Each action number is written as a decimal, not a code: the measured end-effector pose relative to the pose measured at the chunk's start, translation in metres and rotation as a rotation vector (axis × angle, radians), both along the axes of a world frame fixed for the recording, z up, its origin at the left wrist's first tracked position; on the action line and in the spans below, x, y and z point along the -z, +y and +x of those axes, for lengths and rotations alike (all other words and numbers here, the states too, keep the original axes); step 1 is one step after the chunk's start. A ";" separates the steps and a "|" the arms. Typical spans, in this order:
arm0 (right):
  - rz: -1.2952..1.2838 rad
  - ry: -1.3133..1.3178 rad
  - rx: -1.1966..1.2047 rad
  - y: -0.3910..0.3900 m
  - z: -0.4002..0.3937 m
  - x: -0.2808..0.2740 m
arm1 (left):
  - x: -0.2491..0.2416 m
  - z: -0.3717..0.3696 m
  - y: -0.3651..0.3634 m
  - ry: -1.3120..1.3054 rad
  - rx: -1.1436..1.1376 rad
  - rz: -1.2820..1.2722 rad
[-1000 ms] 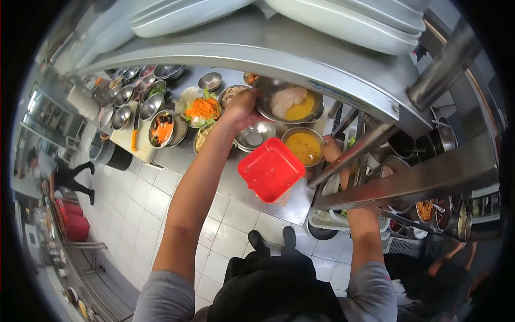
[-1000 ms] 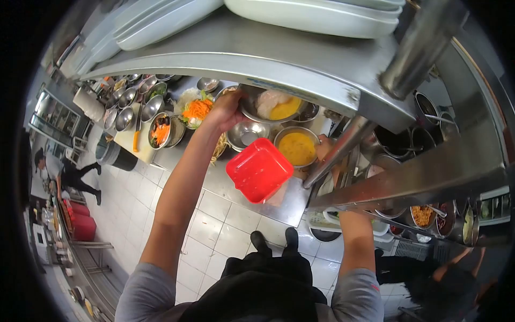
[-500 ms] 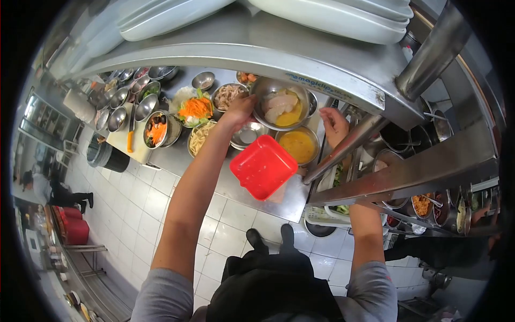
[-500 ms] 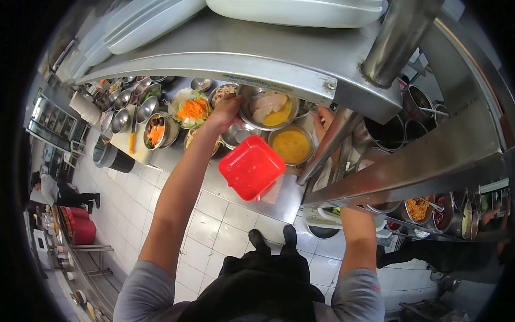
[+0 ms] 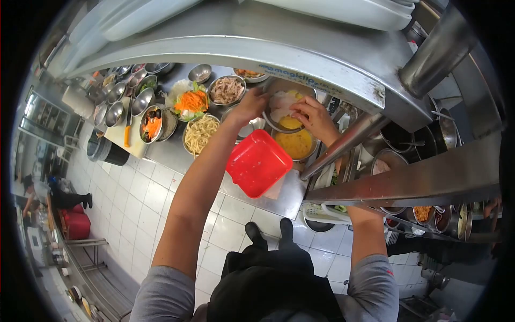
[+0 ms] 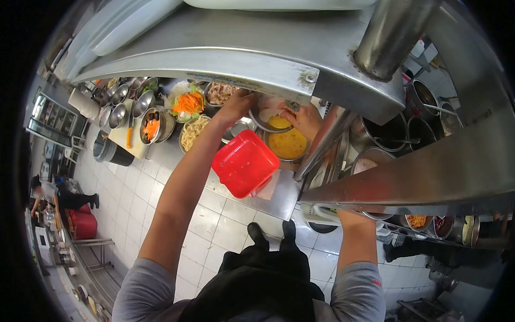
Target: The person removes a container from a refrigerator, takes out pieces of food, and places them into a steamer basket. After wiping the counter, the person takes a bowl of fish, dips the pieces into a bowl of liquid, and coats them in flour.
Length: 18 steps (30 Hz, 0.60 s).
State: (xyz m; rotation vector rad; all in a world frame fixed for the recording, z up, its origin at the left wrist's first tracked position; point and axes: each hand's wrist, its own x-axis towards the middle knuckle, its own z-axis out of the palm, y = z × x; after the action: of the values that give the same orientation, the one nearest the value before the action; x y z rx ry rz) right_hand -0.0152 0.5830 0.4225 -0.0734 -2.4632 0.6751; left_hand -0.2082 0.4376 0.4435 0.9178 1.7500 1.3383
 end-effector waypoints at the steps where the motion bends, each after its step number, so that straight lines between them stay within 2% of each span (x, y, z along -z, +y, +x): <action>1: -0.017 0.011 0.005 0.000 -0.001 0.002 | 0.000 0.000 0.002 0.041 0.034 0.035; 6: -0.018 0.034 0.043 0.012 -0.005 0.023 | 0.000 0.000 0.007 0.172 0.036 0.061; 9: 0.084 0.067 0.122 0.017 -0.009 0.031 | 0.000 0.003 0.008 0.256 0.047 0.140; 11: 0.129 0.108 0.061 0.018 -0.008 0.030 | 0.001 0.004 0.011 0.547 0.062 0.321; 18: 0.046 0.112 0.104 0.017 -0.010 0.033 | -0.011 0.004 0.004 0.547 0.064 0.289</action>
State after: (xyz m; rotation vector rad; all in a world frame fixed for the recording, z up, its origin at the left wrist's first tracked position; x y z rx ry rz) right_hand -0.0253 0.6001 0.3892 -0.1410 -2.3485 0.5617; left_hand -0.2043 0.4415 0.4541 1.6085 1.9228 1.4079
